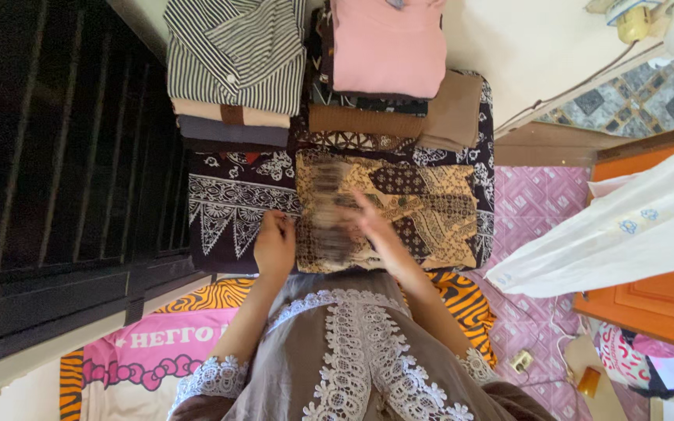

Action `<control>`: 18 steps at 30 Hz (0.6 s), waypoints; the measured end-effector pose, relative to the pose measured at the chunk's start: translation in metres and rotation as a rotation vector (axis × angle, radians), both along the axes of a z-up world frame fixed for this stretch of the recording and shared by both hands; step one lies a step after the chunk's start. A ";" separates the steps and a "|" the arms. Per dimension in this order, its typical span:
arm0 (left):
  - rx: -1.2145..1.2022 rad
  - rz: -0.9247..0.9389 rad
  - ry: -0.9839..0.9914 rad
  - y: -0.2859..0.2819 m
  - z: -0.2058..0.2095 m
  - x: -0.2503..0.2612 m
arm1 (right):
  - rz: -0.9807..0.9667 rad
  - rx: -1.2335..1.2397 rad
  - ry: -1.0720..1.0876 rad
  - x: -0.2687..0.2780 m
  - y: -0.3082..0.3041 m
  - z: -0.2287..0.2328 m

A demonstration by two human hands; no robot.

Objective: The person organizes folded clothes by hand on a surface, picking up a patterned cloth and a pink shirt and placing them onto a stack.

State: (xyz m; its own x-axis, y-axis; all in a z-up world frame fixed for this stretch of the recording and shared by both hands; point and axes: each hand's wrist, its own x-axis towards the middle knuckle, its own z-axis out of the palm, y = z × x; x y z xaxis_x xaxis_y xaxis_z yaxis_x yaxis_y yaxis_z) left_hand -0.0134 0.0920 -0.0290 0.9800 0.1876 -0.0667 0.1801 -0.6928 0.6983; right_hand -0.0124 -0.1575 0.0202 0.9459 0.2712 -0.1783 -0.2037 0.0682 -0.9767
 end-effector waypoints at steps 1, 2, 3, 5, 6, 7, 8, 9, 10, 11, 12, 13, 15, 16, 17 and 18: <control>-0.070 0.039 -0.082 0.001 -0.001 0.000 | 0.107 0.061 0.135 0.000 0.010 0.004; -0.150 0.064 -0.051 0.001 0.000 0.002 | 0.139 0.072 0.088 -0.004 0.015 0.005; -0.230 0.090 -0.019 0.000 0.003 0.005 | 0.171 0.083 0.042 -0.010 0.020 0.000; -0.260 0.106 0.000 -0.001 0.017 0.014 | 0.149 0.027 -0.099 -0.011 0.026 -0.017; -0.213 0.092 -0.007 -0.007 0.026 0.016 | 0.089 -0.043 -0.187 -0.011 0.025 -0.026; -0.167 0.078 -0.014 -0.015 0.033 0.018 | 0.028 -0.114 -0.274 -0.011 0.023 -0.033; -0.088 -0.030 -0.148 -0.024 0.038 0.019 | -0.045 -0.237 -0.260 -0.011 0.017 -0.037; -0.008 -0.139 -0.281 -0.031 0.042 0.019 | -0.118 -0.360 -0.245 -0.008 0.010 -0.039; 0.072 -0.248 -0.414 -0.039 0.042 0.020 | -0.191 -0.481 -0.228 -0.005 0.003 -0.037; 0.106 -0.379 -0.383 -0.049 0.040 0.023 | -0.191 -0.689 -0.351 -0.003 -0.003 -0.035; 0.140 -0.508 -0.351 -0.059 0.036 0.025 | -0.187 -0.896 -0.476 -0.002 -0.010 -0.032; 0.175 -0.637 -0.319 -0.067 0.030 0.027 | -0.178 -1.103 -0.600 -0.001 -0.015 -0.030; 0.323 -0.698 -0.276 -0.077 0.018 0.026 | -0.075 -1.227 -0.586 -0.003 -0.019 -0.034; 0.395 -0.728 -0.256 -0.082 0.013 0.026 | -0.023 -1.290 -0.578 -0.005 -0.022 -0.036; 0.417 -0.725 -0.217 -0.083 0.010 0.026 | -0.039 -1.288 -0.556 -0.009 -0.025 -0.038; 0.437 -0.718 -0.178 -0.082 0.008 0.027 | -0.054 -1.287 -0.536 -0.013 -0.028 -0.040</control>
